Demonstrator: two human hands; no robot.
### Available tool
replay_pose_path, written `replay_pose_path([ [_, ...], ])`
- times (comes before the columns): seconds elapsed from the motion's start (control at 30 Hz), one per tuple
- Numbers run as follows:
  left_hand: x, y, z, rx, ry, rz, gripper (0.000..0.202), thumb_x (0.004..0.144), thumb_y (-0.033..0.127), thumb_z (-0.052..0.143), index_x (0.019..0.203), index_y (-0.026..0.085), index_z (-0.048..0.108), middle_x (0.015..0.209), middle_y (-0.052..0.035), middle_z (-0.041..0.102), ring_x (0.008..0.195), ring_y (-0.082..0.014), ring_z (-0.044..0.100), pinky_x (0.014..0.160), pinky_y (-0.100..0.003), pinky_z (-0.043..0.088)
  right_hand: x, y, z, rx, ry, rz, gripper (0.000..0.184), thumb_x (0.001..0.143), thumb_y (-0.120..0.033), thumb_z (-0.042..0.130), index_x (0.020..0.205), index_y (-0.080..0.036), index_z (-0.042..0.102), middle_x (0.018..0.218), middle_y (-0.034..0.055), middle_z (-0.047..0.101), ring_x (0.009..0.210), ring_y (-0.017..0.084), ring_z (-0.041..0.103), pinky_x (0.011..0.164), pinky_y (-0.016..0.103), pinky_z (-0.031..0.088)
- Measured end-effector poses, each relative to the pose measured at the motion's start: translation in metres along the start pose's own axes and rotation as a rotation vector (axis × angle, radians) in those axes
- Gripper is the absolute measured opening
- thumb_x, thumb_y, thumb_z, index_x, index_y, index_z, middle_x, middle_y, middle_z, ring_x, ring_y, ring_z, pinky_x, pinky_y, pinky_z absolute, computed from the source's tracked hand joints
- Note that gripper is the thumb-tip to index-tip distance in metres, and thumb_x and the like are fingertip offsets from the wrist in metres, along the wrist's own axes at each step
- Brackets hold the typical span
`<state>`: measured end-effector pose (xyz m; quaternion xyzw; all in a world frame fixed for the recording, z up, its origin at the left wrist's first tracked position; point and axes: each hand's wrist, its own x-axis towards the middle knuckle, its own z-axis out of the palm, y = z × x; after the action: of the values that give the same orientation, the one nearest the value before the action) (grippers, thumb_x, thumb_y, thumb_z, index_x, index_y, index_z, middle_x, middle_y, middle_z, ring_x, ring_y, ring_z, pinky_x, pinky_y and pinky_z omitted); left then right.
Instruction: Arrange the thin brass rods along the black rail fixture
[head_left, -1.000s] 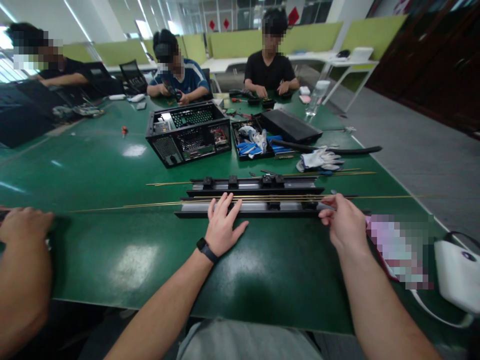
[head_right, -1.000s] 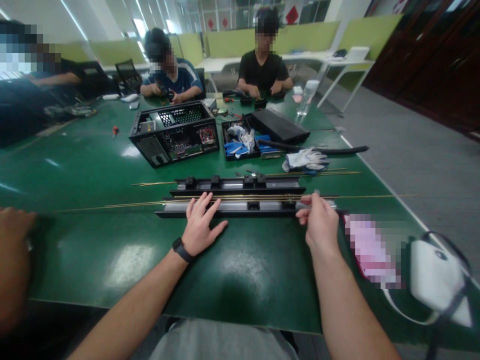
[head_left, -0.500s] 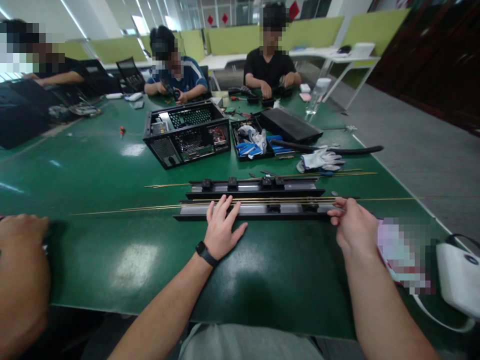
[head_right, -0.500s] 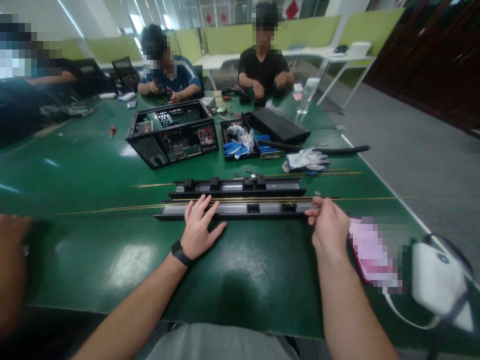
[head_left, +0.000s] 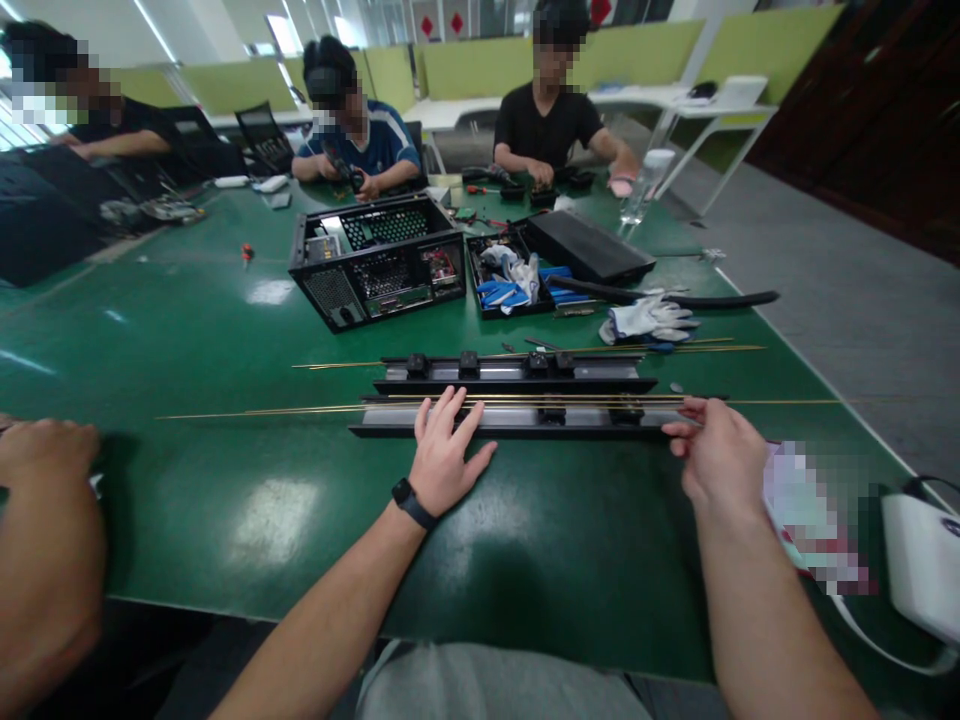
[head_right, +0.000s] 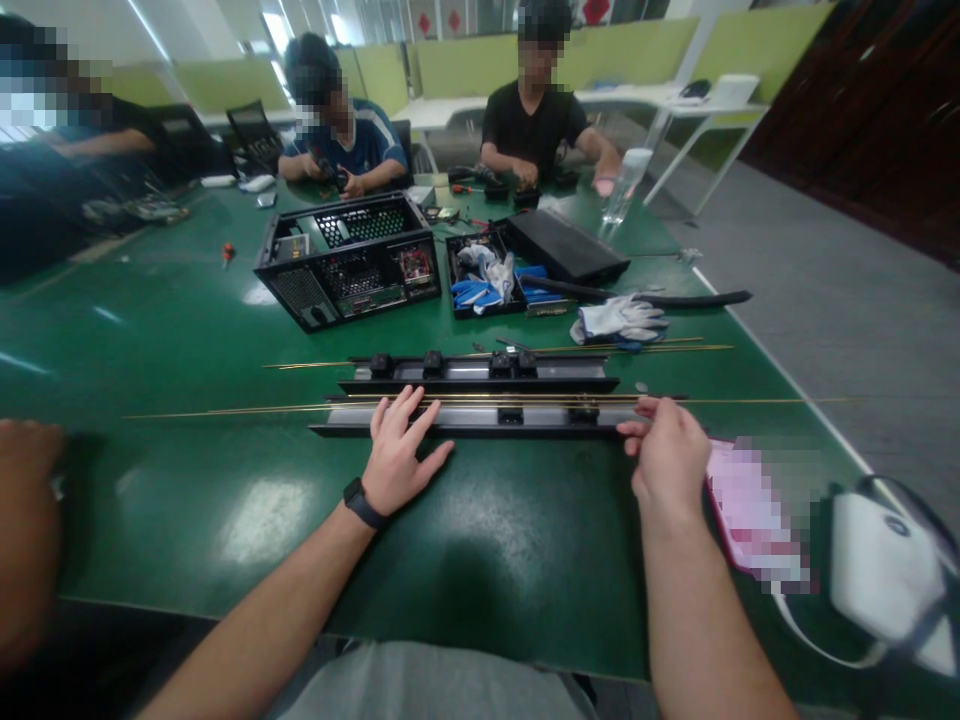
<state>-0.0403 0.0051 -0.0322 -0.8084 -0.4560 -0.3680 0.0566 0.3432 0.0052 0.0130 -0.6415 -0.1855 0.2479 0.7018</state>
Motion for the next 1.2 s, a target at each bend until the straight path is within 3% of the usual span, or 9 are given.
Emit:
replay_pose_path([
  [0.17,0.0,-0.001,0.0,-0.003,-0.007,0.006,0.059,0.111,0.033,0.083,0.169,0.024,0.072,0.18,-0.0247,0.068,0.173,-0.0446,0.062,0.146,-0.07,0.04,-0.001,0.005,0.001,-0.044,-0.169,0.015,0.047,0.092,-0.061,0.097,0.092,-0.018,0.077,0.091,0.007,0.079,0.054,0.011,0.067,0.038,0.016,0.033],
  [0.37,0.0,-0.001,-0.001,-0.022,-0.015,0.002,0.065,0.11,0.032,0.086,0.172,0.025,0.07,0.181,-0.0241,0.067,0.174,-0.045,0.061,0.147,-0.07,0.038,0.009,0.005,-0.004,0.001,-0.03,-0.003,0.033,0.098,-0.05,0.089,0.091,-0.021,0.074,0.087,0.0046,0.076,0.056,0.012,0.069,0.039,0.017,0.036],
  [0.57,0.0,-0.001,-0.001,-0.009,-0.029,-0.013,0.062,0.11,0.032,0.085,0.17,0.025,0.072,0.18,-0.0241,0.068,0.175,-0.0447,0.06,0.148,-0.071,0.037,-0.003,0.003,-0.001,-0.055,-0.193,0.03,0.047,0.091,-0.06,0.097,0.091,-0.018,0.076,0.089,0.0077,0.077,0.057,0.012,0.068,0.039,0.016,0.033],
  [0.77,0.001,0.001,-0.002,0.002,-0.033,-0.026,0.061,0.11,0.033,0.084,0.169,0.025,0.072,0.181,-0.024,0.068,0.175,-0.0445,0.06,0.148,-0.072,0.038,-0.004,-0.009,0.001,-0.019,-0.013,0.038,0.038,0.096,-0.049,0.094,0.091,-0.019,0.072,0.096,0.007,0.078,0.059,0.011,0.068,0.04,0.017,0.037],
  [1.0,0.001,0.0,-0.003,0.001,-0.068,-0.055,0.063,0.109,0.035,0.086,0.17,0.028,0.073,0.181,-0.0225,0.068,0.177,-0.0453,0.057,0.149,-0.075,0.035,-0.012,-0.013,0.004,-0.05,-0.154,0.093,0.026,0.09,-0.037,0.093,0.089,-0.016,0.077,0.083,0.0046,0.074,0.057,0.011,0.066,0.039,0.016,0.036],
  [1.2,0.0,0.0,-0.003,0.001,-0.075,-0.058,0.061,0.11,0.036,0.085,0.169,0.028,0.074,0.182,-0.022,0.067,0.177,-0.0452,0.057,0.148,-0.075,0.035,-0.006,-0.015,0.003,-0.028,0.021,0.043,0.025,0.097,-0.033,0.088,0.088,-0.019,0.07,0.092,0.0044,0.075,0.059,0.011,0.067,0.04,0.017,0.037],
])
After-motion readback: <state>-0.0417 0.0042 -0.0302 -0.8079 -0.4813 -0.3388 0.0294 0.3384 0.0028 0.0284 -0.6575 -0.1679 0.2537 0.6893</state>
